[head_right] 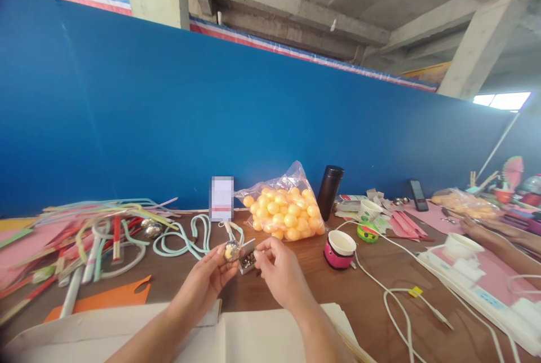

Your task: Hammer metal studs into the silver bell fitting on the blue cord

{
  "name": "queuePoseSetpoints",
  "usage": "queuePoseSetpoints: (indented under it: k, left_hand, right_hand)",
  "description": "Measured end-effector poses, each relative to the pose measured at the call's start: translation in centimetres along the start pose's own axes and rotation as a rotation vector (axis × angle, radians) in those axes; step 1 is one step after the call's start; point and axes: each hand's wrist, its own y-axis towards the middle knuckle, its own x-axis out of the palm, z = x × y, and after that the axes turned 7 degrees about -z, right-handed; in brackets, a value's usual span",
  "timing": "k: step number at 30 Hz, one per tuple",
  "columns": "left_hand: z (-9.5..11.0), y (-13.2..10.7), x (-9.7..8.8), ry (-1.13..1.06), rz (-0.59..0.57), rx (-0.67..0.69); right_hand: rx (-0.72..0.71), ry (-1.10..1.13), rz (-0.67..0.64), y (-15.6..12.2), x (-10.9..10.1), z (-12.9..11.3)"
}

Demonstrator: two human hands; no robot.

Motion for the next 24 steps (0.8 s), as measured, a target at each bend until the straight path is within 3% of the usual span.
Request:
queuePoseSetpoints:
  k: [3,6,9,14,24]
  left_hand:
    - [-0.2,0.2,-0.3,-0.022,0.016,-0.009]
    - [-0.3,0.3,-0.5,-0.017,0.038,-0.016]
    - [-0.2,0.2,-0.4,0.019,0.032,-0.023]
    - [0.1,0.1,0.3,0.073,0.068,-0.037]
    - [0.0,0.2,-0.1,0.097,0.065,-0.035]
  right_hand:
    - [0.116,-0.53,0.013,-1.2,-2.6,0.4]
    - [0.307,-0.719,-0.012,-2.1,-4.6,1.1]
    - [0.377,-0.754,-0.036,-2.3,-5.3,1.8]
    - [0.389,-0.821,-0.157,-1.9,-4.7,2.4]
    - [0.393,-0.808,-0.143,-1.4,-4.2,3.3]
